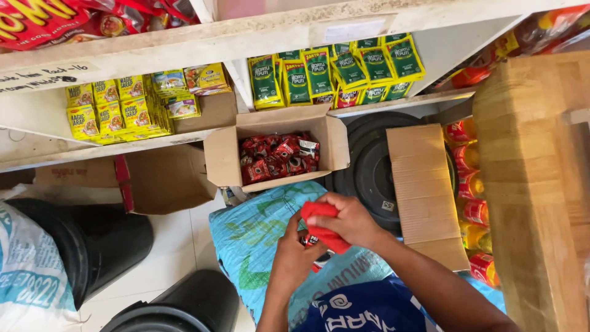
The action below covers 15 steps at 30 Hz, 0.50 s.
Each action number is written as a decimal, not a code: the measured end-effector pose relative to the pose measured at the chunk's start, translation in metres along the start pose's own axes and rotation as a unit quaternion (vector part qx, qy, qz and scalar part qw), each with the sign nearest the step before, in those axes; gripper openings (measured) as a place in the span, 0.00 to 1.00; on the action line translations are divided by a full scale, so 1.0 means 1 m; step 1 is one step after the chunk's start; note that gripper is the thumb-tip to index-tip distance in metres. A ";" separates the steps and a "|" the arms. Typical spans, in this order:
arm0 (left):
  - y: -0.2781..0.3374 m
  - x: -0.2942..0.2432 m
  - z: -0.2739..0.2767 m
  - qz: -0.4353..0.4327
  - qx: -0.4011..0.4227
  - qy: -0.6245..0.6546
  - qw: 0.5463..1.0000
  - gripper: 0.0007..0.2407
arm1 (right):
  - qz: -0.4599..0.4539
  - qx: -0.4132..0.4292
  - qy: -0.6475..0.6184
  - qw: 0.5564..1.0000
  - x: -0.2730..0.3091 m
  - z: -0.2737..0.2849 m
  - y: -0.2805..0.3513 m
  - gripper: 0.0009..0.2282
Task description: Wiping coffee sachets with a red cloth and stocking them neatly on a grocery store shelf.
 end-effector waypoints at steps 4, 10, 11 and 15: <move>-0.028 0.031 -0.007 -0.092 -0.001 0.234 0.968 0.11 | -0.037 -0.206 -0.190 0.959 -0.022 0.007 -0.021 0.10; -0.045 0.054 -0.016 -0.080 0.062 0.498 0.861 0.12 | 0.197 -0.088 0.073 0.974 0.042 0.011 0.004 0.18; -0.051 0.058 -0.020 -0.083 0.065 0.499 0.860 0.12 | 0.199 -0.090 0.076 0.973 0.052 0.001 0.006 0.18; -0.057 0.050 -0.018 -0.019 0.102 0.634 0.767 0.14 | 0.347 0.005 0.310 0.885 0.072 -0.035 0.014 0.23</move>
Point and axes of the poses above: each hand's wrist, its own y-axis away from the middle knuckle, its own z-axis out of the back of the hand, x = y × z, the point moved 2 cm from there along -y, towards the middle knuckle, and after that the axes turned 7 degrees about z, right-handed, at the moved point
